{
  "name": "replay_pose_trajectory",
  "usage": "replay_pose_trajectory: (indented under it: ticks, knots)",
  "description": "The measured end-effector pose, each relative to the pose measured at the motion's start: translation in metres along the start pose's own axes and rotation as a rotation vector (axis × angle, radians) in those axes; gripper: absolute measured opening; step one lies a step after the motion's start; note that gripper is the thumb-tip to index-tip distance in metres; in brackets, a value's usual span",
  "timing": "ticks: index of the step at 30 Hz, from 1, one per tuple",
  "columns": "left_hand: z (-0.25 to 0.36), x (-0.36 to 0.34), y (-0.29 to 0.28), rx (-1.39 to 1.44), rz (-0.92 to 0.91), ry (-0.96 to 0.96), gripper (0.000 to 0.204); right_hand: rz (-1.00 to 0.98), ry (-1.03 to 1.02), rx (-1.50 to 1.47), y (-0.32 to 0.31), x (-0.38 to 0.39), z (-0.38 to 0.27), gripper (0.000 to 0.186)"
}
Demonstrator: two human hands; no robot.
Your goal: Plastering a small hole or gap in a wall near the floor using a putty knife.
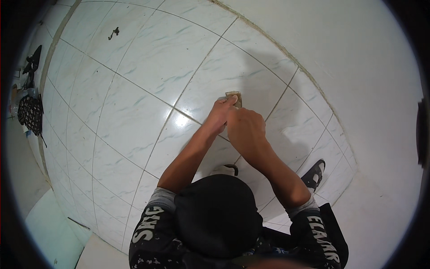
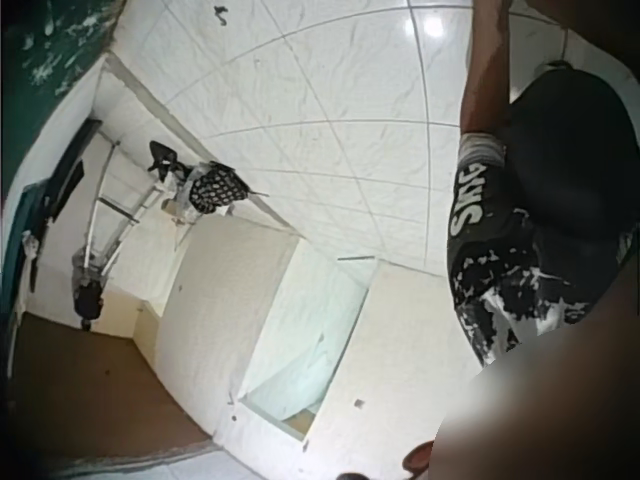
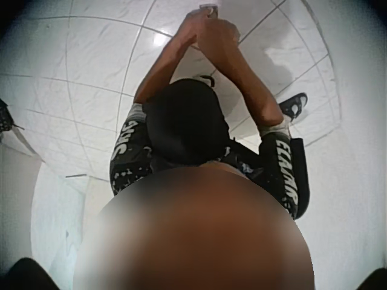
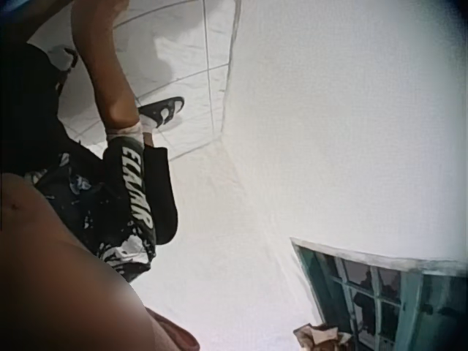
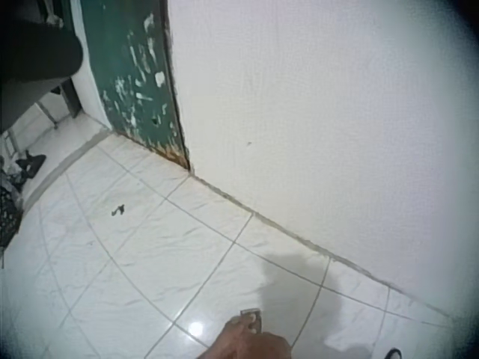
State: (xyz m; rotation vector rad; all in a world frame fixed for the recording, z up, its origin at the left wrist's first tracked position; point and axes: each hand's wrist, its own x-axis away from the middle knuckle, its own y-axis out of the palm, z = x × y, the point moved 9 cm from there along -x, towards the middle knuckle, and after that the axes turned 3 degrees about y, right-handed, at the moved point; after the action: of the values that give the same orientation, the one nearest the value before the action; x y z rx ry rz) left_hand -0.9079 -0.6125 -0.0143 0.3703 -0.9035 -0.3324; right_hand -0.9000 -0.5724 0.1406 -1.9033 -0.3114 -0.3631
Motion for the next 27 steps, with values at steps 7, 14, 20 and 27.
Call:
replay_pose_trajectory:
  ticks: [7,14,20,27]
  knots:
    - [-0.033,0.045,-0.008,0.071,-0.095,0.07,0.031,-0.14,0.152,0.068,0.037,0.052,-0.015,0.03]
    - [-0.061,0.056,-0.037,-0.397,0.12,-0.009,0.046,-0.281,0.228,0.109,0.078,0.084,-0.012,0.046]
    - [-0.021,0.024,-0.03,-0.304,0.128,0.123,0.046,-0.097,0.169,0.204,0.048,0.044,-0.004,0.046]
    - [-0.017,0.025,-0.038,-0.121,0.055,0.048,0.041,-0.1,0.093,0.239,0.042,0.026,-0.024,0.034]
